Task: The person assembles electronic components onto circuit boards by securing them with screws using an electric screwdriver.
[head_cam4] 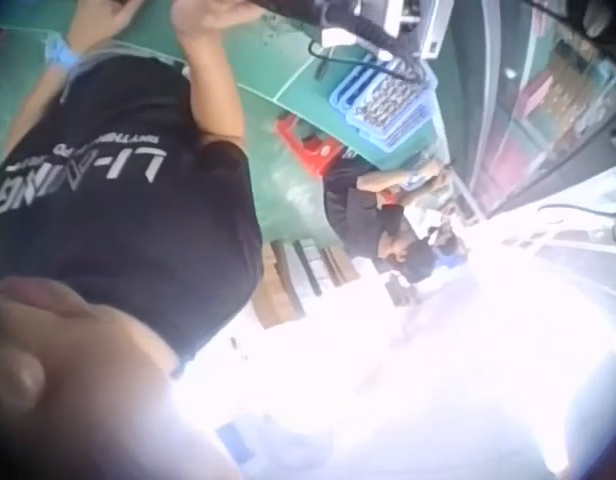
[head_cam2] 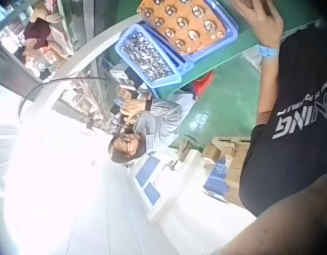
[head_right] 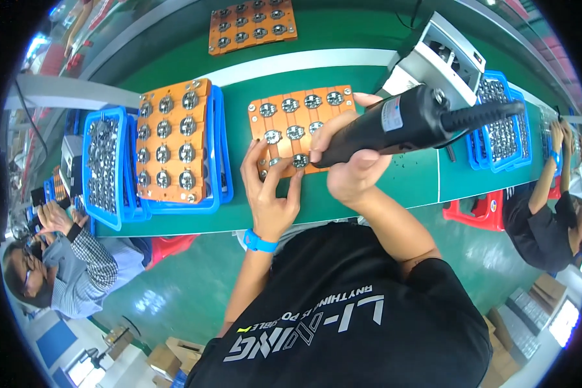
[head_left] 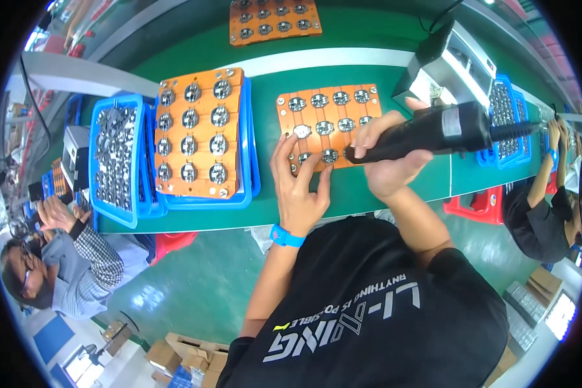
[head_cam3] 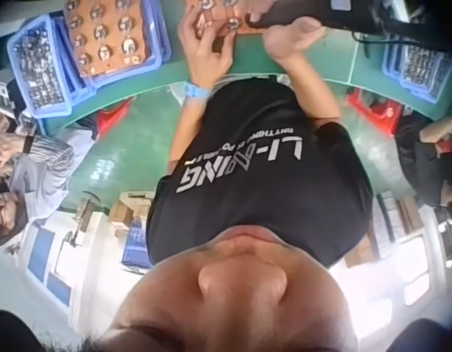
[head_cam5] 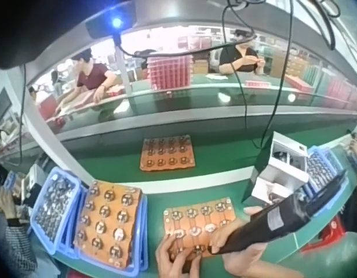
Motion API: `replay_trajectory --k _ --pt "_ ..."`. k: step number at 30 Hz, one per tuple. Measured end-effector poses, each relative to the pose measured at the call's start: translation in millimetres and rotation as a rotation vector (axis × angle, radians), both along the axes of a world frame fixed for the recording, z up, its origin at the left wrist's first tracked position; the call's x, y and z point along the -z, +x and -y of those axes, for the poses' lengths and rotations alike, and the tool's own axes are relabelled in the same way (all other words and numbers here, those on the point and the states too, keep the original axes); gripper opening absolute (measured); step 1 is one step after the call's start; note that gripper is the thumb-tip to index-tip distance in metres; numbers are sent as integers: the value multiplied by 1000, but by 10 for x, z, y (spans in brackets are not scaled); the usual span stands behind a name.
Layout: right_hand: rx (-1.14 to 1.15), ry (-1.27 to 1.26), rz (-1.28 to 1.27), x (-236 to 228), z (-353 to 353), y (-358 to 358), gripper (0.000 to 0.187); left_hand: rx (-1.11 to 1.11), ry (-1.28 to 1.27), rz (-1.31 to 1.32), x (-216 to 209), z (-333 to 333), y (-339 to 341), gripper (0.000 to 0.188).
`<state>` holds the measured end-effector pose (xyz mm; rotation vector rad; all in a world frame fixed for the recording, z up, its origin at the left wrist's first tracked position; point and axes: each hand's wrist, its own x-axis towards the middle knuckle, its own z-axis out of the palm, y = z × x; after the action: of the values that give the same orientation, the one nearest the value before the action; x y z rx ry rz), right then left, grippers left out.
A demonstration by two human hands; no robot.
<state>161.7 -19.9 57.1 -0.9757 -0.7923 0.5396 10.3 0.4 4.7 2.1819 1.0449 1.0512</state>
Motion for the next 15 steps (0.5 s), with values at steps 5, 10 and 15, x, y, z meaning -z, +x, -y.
replay_trajectory --k 5,10,15 --pt "-40 14 -15 97 -75 -175 91 18 -30 14 17 -14 -15 26" --pt "-56 35 -13 147 -92 -203 90 11 -52 40 41 -1 -31 27" --pt "-65 16 23 199 -74 -229 89 23 -58 39 36 -3 -31 27"
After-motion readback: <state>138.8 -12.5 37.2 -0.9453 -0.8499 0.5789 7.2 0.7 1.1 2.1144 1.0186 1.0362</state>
